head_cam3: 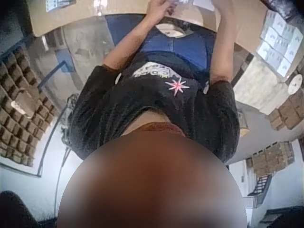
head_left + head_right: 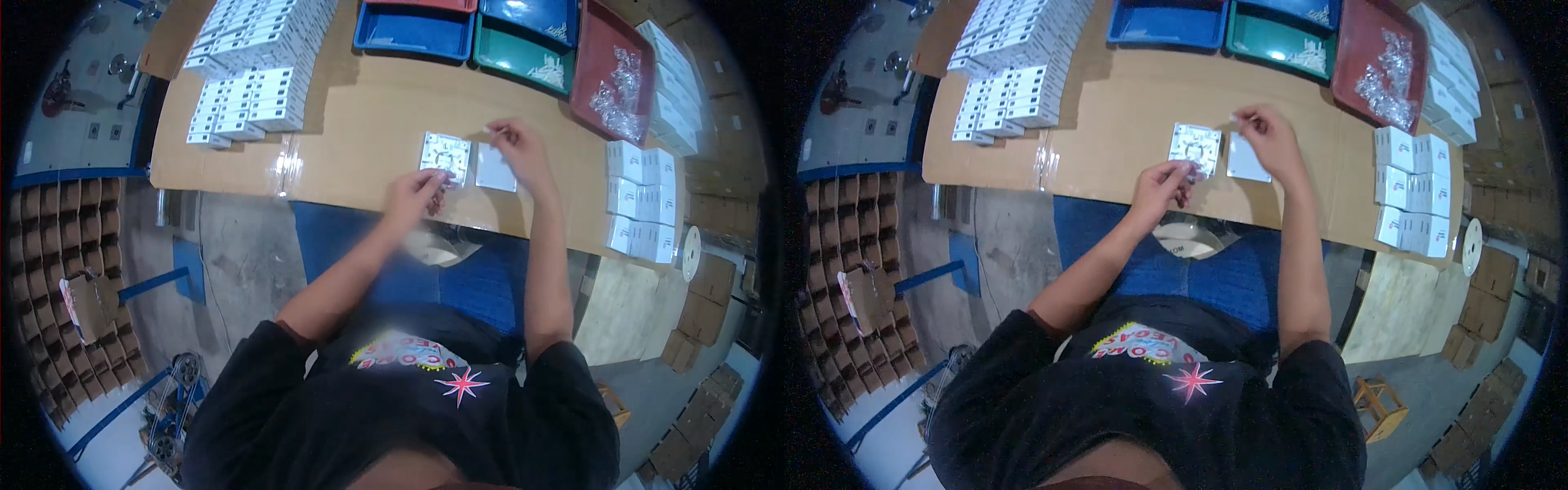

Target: Packing small electronic or mechanical components from colored bins into individual white boxes.

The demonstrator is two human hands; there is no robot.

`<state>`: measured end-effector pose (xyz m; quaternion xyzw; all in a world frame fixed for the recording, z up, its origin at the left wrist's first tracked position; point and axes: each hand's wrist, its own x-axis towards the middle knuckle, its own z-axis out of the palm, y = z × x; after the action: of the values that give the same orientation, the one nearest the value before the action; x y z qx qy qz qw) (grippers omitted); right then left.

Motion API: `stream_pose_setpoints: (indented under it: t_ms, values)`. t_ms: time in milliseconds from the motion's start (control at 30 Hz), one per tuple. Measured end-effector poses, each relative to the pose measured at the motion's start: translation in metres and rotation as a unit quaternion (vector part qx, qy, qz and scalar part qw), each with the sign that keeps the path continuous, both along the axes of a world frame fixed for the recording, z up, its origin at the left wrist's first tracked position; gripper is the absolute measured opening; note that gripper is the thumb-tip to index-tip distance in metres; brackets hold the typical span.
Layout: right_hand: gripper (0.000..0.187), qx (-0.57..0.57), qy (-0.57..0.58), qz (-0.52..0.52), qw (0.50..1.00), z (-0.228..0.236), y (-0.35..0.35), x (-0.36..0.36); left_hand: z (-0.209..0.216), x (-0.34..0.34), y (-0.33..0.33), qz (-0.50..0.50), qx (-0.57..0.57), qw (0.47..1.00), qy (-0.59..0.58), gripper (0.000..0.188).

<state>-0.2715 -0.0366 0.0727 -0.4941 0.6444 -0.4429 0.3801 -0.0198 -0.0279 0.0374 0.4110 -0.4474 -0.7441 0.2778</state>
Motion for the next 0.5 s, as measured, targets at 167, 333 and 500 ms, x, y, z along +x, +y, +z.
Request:
stream_pose_setpoints:
  t_ms: [167, 333, 500]
  values:
    - [0.018, 0.074, -0.094, 0.055, 0.991, 0.011, 0.059, 0.037, -0.003, 0.002, 0.001, -0.001, -0.012, 1.000, 0.011, 0.031]
    - [0.016, 0.041, -0.049, 0.057, 0.996, 0.006, 0.065, 0.043, -0.004, 0.000, 0.001, 0.011, -0.024, 1.000, 0.011, 0.031]
    - [0.017, 0.017, -0.042, 0.059, 0.997, 0.013, 0.065, 0.047, 0.000, -0.001, 0.003, 0.003, -0.007, 1.000, 0.020, 0.031]
